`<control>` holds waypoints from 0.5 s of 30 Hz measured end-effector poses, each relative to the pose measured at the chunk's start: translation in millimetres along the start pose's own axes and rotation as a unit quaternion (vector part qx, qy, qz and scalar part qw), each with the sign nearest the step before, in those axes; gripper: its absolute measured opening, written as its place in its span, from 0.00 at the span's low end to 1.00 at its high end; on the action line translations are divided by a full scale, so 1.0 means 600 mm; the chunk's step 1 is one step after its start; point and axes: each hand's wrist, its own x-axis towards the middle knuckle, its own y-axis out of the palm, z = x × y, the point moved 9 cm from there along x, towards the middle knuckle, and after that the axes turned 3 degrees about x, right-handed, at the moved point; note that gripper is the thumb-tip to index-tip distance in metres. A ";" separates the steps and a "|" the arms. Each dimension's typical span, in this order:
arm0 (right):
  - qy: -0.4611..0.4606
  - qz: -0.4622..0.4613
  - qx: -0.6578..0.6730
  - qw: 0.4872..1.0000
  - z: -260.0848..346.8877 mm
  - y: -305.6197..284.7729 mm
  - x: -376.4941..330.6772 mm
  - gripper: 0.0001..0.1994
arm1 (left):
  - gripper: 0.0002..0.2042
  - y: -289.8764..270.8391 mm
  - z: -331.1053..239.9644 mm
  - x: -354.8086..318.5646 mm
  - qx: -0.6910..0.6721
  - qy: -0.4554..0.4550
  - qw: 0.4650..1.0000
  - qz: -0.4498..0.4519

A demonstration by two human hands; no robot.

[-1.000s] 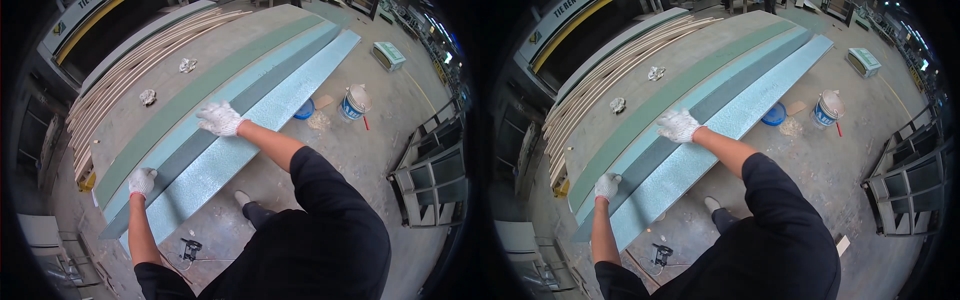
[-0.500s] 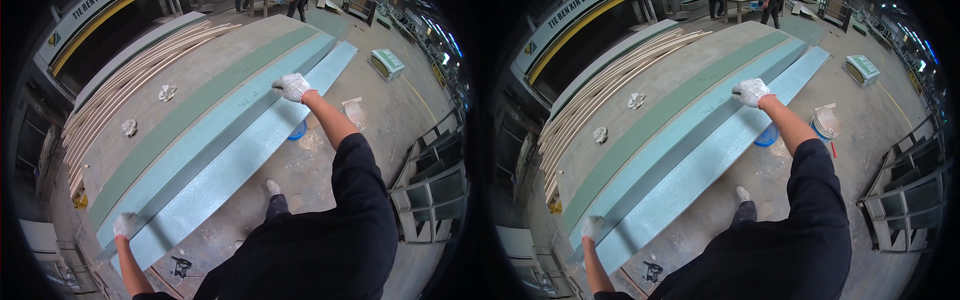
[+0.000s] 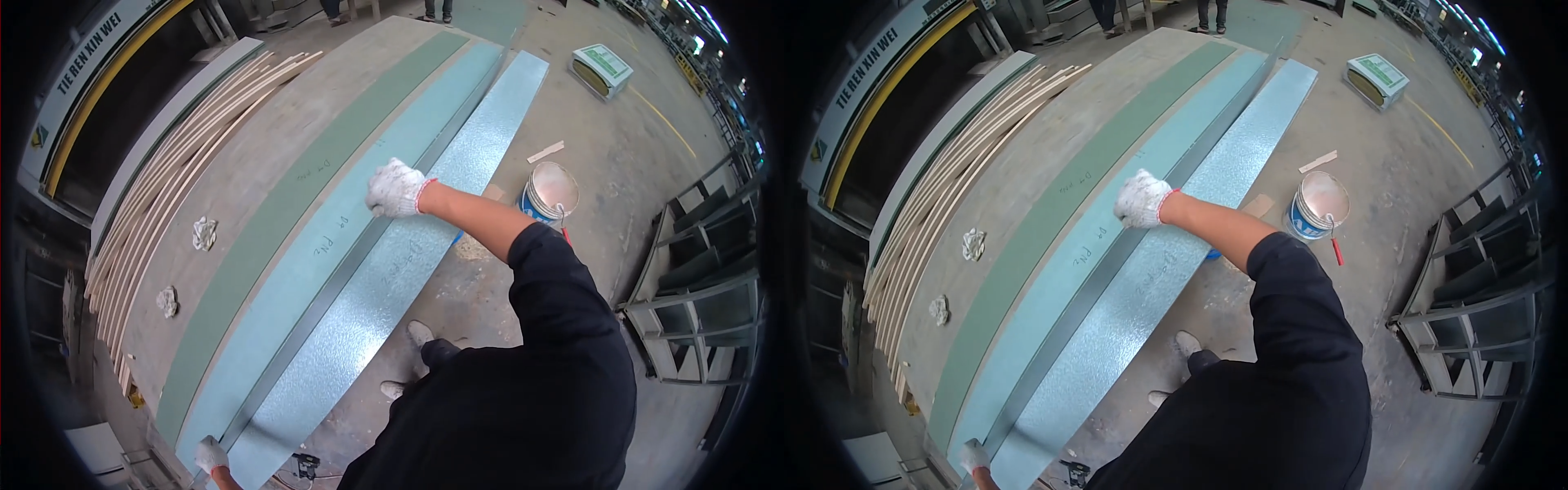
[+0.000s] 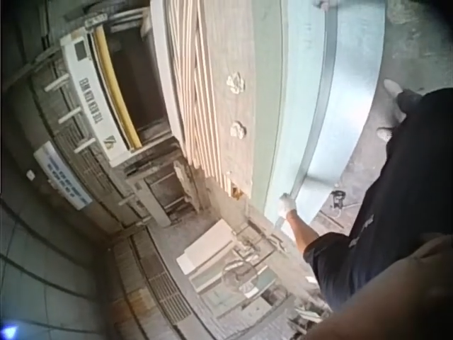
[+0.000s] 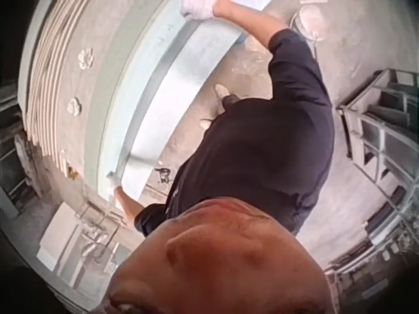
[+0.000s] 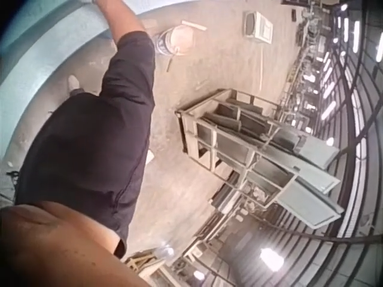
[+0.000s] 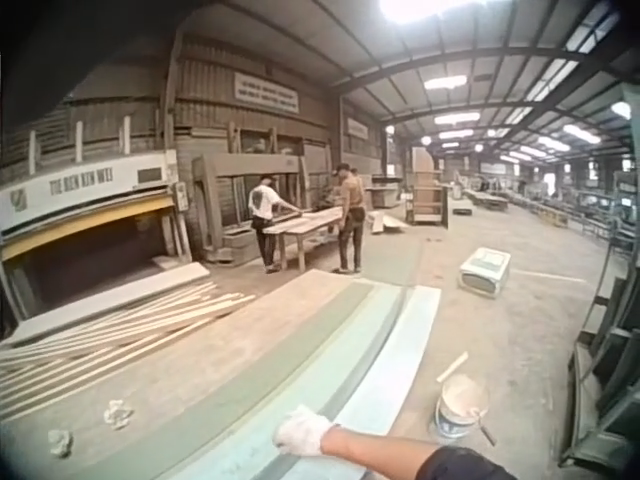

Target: Applying adhesive to wooden panels and assembling them using a pneumatic nail gun.

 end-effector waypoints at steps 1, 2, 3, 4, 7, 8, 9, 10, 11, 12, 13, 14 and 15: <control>-0.007 0.010 0.006 1.000 -0.002 0.014 0.008 0.11 | 0.14 -0.027 -0.037 -0.014 -0.066 0.024 0.997 -0.033; -0.018 0.013 0.009 1.000 -0.002 0.019 0.013 0.11 | 0.14 -0.050 -0.067 -0.026 -0.129 0.047 0.989 -0.062; -0.017 0.005 0.003 1.000 -0.006 0.021 0.019 0.11 | 0.16 -0.067 -0.101 -0.028 -0.163 0.084 0.980 -0.081; -0.035 -0.004 0.000 0.999 0.014 0.022 0.031 0.11 | 0.18 -0.057 -0.110 -0.030 -0.212 0.133 0.964 -0.090; 0.006 0.021 -0.038 0.999 -0.019 0.020 0.003 0.12 | 0.17 -0.243 -0.381 -0.089 -0.152 0.308 0.930 -0.129; -0.006 0.002 -0.042 0.999 -0.011 0.008 0.001 0.12 | 0.17 -0.277 -0.440 -0.102 -0.103 0.351 0.923 -0.121; -0.008 -0.016 -0.047 0.999 -0.010 0.004 -0.002 0.12 | 0.16 -0.299 -0.484 -0.116 -0.117 0.399 0.894 -0.168; -0.013 -0.020 -0.040 0.999 -0.007 0.009 0.000 0.12 | 0.15 -0.316 -0.518 -0.120 -0.108 0.410 0.896 -0.133; -0.016 -0.027 -0.036 0.999 -0.004 0.010 0.004 0.12 | 0.15 -0.323 -0.536 -0.127 -0.107 0.411 0.897 -0.125; -0.035 -0.029 -0.032 0.998 0.006 0.011 0.009 0.12 | 0.15 -0.324 -0.551 -0.128 -0.108 0.414 0.896 -0.120; -0.034 -0.028 -0.034 0.998 0.008 0.011 0.013 0.12 | 0.15 -0.314 -0.565 -0.117 -0.089 0.404 0.907 -0.081; -0.031 -0.024 -0.038 0.999 0.006 0.013 0.011 0.12 | 0.16 -0.303 -0.578 -0.112 -0.071 0.396 0.915 -0.040; -0.041 -0.025 -0.033 0.998 0.010 0.015 0.012 0.12 | 0.16 -0.308 -0.580 -0.110 -0.069 0.387 0.919 -0.036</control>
